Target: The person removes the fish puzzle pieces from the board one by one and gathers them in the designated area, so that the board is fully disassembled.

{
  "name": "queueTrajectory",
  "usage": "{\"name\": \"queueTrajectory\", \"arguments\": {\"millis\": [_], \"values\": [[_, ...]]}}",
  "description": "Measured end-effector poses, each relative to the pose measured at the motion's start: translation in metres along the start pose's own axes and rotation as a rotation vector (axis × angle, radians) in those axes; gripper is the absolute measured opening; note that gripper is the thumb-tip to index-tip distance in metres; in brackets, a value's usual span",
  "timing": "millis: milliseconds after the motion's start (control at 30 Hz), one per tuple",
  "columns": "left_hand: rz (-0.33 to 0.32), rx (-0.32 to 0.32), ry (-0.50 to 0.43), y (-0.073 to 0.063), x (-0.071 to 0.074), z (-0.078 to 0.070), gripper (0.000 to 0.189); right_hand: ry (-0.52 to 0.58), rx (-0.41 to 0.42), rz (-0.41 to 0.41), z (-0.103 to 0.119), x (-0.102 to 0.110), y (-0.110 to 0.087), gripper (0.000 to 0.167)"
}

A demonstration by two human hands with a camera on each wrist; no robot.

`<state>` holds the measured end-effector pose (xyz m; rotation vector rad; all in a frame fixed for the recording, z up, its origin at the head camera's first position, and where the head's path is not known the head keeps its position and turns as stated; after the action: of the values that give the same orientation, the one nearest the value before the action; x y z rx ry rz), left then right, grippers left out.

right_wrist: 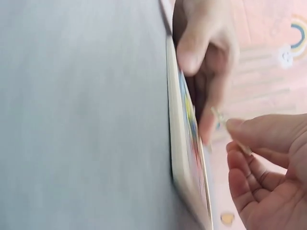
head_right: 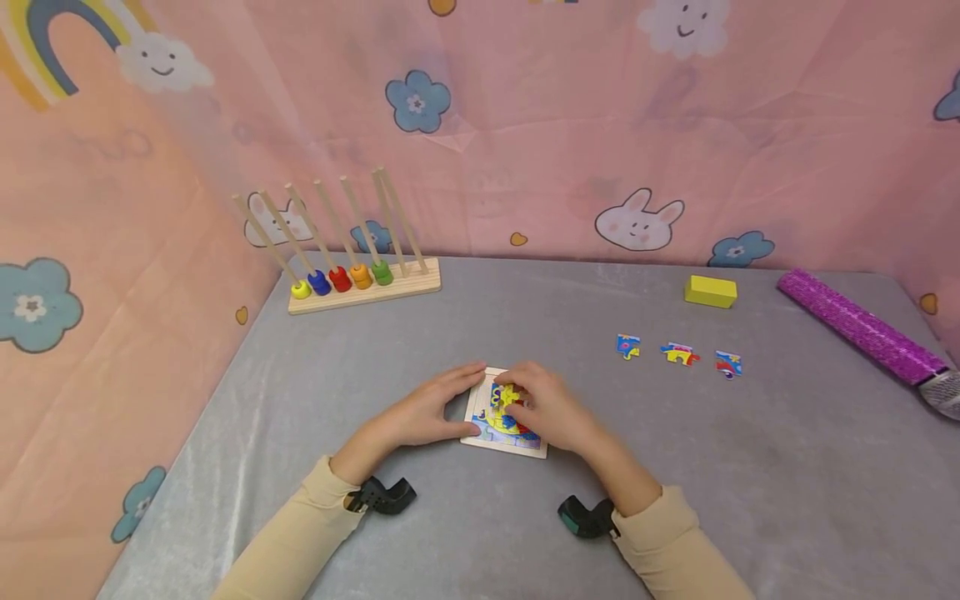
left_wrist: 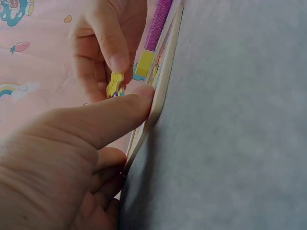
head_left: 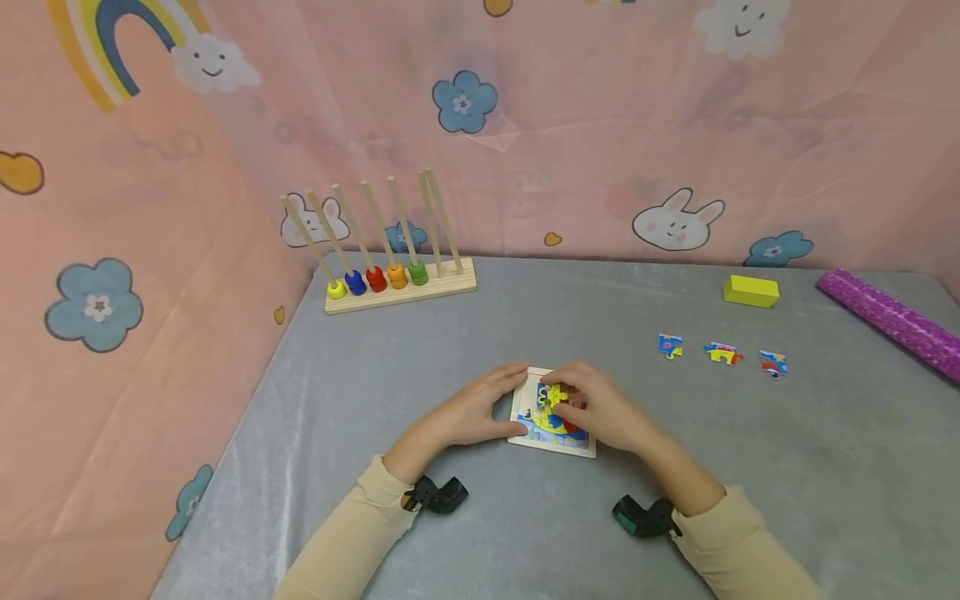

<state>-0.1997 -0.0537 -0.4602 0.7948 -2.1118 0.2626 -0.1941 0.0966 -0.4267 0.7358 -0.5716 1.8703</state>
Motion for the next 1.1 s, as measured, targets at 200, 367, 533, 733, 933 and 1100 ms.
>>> {"name": "queueTrajectory", "arguments": {"millis": [200, 367, 533, 733, 933, 1100], "values": [[-0.005, -0.002, -0.002, 0.000, 0.001, -0.002, 0.078, -0.014, -0.025, -0.058, -0.030, 0.032, -0.011, 0.034], [-0.004, 0.000, -0.002, 0.000, 0.001, -0.002, 0.079, -0.042, -0.032, -0.114, -0.056, 0.056, -0.022, 0.032], [0.000, 0.004, -0.002, 0.000, 0.000, -0.002, 0.079, -0.028, -0.055, -0.166, -0.081, 0.075, -0.033, 0.032], [-0.006, -0.001, -0.016, 0.001, 0.000, -0.001, 0.079, 0.003, -0.075, -0.211, -0.104, 0.089, -0.041, 0.033], [0.000, -0.007, -0.001, 0.001, 0.001, -0.001, 0.078, -0.028, -0.049, -0.246, -0.110, 0.092, -0.042, 0.032], [0.003, -0.007, 0.003, 0.001, 0.000, -0.001, 0.078, -0.041, -0.031, -0.260, -0.109, 0.091, -0.043, 0.034]]}}
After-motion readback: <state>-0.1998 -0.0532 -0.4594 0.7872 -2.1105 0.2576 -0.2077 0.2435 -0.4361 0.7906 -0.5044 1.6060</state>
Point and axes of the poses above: each hand's wrist, its own y-axis towards the middle knuckle, its own x-axis out of the back of the hand, z = x × y, the point moved 7 cm from there along y, towards the middle knuckle, and after that the axes turned 13 degrees about -x, right-handed, at the moved point
